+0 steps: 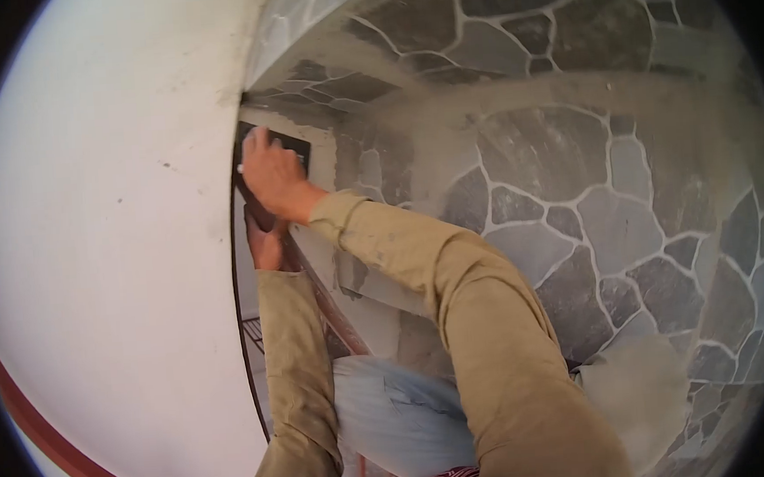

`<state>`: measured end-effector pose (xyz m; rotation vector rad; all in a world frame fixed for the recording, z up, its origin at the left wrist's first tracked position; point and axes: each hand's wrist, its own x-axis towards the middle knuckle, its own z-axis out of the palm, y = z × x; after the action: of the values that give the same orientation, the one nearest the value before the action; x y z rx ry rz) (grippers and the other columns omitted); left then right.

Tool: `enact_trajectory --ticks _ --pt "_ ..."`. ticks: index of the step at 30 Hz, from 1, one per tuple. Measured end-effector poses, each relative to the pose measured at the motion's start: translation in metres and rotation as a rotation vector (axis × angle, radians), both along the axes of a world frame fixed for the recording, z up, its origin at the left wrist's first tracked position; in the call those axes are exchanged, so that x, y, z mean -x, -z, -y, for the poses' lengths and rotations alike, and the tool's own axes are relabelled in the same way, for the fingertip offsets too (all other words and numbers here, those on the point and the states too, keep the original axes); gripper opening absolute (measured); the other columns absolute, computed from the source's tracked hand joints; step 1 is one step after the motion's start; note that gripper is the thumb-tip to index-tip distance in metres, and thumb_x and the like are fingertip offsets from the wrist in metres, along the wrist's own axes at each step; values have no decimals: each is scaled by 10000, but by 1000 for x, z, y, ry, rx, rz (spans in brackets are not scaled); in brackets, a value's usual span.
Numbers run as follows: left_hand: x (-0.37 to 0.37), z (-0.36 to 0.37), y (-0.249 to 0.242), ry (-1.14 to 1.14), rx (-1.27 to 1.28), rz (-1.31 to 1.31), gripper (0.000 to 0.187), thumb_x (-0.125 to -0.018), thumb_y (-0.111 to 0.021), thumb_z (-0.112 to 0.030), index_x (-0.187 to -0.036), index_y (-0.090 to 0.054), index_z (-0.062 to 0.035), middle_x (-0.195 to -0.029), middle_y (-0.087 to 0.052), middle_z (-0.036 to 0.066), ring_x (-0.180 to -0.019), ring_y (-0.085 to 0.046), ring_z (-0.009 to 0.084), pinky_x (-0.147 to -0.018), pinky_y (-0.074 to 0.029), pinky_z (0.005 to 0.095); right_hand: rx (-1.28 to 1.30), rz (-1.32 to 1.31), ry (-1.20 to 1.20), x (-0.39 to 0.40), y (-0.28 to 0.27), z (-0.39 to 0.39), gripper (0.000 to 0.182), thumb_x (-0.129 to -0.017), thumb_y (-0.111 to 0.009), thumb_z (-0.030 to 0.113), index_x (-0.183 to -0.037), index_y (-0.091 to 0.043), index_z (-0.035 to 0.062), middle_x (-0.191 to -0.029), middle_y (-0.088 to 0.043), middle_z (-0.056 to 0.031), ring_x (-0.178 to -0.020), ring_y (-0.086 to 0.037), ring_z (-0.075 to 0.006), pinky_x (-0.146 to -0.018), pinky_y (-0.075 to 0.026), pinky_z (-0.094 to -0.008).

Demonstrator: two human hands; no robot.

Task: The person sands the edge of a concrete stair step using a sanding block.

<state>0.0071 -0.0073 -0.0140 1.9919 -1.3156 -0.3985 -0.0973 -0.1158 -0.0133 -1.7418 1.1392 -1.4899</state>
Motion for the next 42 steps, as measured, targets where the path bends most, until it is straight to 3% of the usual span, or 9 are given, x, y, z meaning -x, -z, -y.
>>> enact_trajectory --ticks 2,8,10,18,24,26,32,33,42 --pt "-6 -3 1 -10 -2 -3 936 -784 -738 -70 -1510 -157 36 -1486 -353 200 -1340 -389 288 -1119 -296 368 -13 76 -84 11 -3 17 388 -849 -643 185 -1112 -513 -71 -1059 -512 -207 -864 -657 -353 -654 -580 -427" --pt "-2 -1 2 119 71 -39 877 -795 -734 -81 -1490 -213 38 -1431 -430 177 -1303 -433 274 -1086 -326 348 59 30 58 -9 1 -11 277 -825 -600 134 -1005 -589 -76 -1045 -521 -228 -858 -644 -326 -596 -576 -354" --pt "8 -1 3 155 118 -233 862 -784 -768 -116 -1463 -261 45 -1422 -439 162 -1294 -440 262 -1083 -327 343 33 108 -5 0 -3 3 358 -835 -633 150 -1060 -534 -111 -1055 -506 -229 -877 -641 -355 -618 -582 -409" --pt "13 -1 1 154 155 -108 785 -780 -782 -162 -1405 -349 36 -1354 -500 149 -1226 -503 275 -1038 -375 360 32 75 1 2 -1 11 276 -846 -570 119 -1026 -551 -90 -1013 -521 -232 -799 -651 -371 -620 -576 -434" --pt "-4 -1 0 28 19 120 836 -807 -721 -88 -1473 -232 40 -1401 -449 182 -1270 -456 266 -1067 -347 337 5 10 20 -3 0 14 262 -838 -570 102 -1017 -599 -86 -1046 -551 -235 -751 -673 -347 -601 -581 -407" --pt "14 -3 -3 86 45 -174 898 -807 -723 -90 -1497 -167 57 -1444 -404 217 -1298 -437 284 -1092 -322 346 27 -119 12 6 3 19 211 -841 -559 89 -981 -606 -62 -1053 -558 -228 -760 -676 -334 -593 -581 -403" --pt "-4 -6 4 -35 20 31 957 -802 -732 -100 -1511 -111 61 -1509 -318 243 -1373 -357 300 -1133 -269 350 16 23 -27 14 1 33 191 -867 -551 110 -979 -557 -44 -1047 -536 -204 -841 -649 -371 -688 -560 -461" --pt "2 -7 2 -12 36 -79 979 -792 -743 -114 -1511 -104 67 -1525 -291 238 -1388 -335 300 -1138 -264 347 62 66 -17 19 -3 30 187 -872 -557 119 -966 -564 -42 -1043 -538 -206 -904 -636 -367 -721 -553 -462" --pt "14 -7 2 17 114 -152 988 -775 -741 -100 -1516 -106 57 -1551 -238 217 -1409 -285 297 -1153 -229 359 -3 21 -91 27 9 41 204 -862 -600 137 -960 -598 -43 -1009 -575 -181 -796 -658 -392 -681 -558 -469"
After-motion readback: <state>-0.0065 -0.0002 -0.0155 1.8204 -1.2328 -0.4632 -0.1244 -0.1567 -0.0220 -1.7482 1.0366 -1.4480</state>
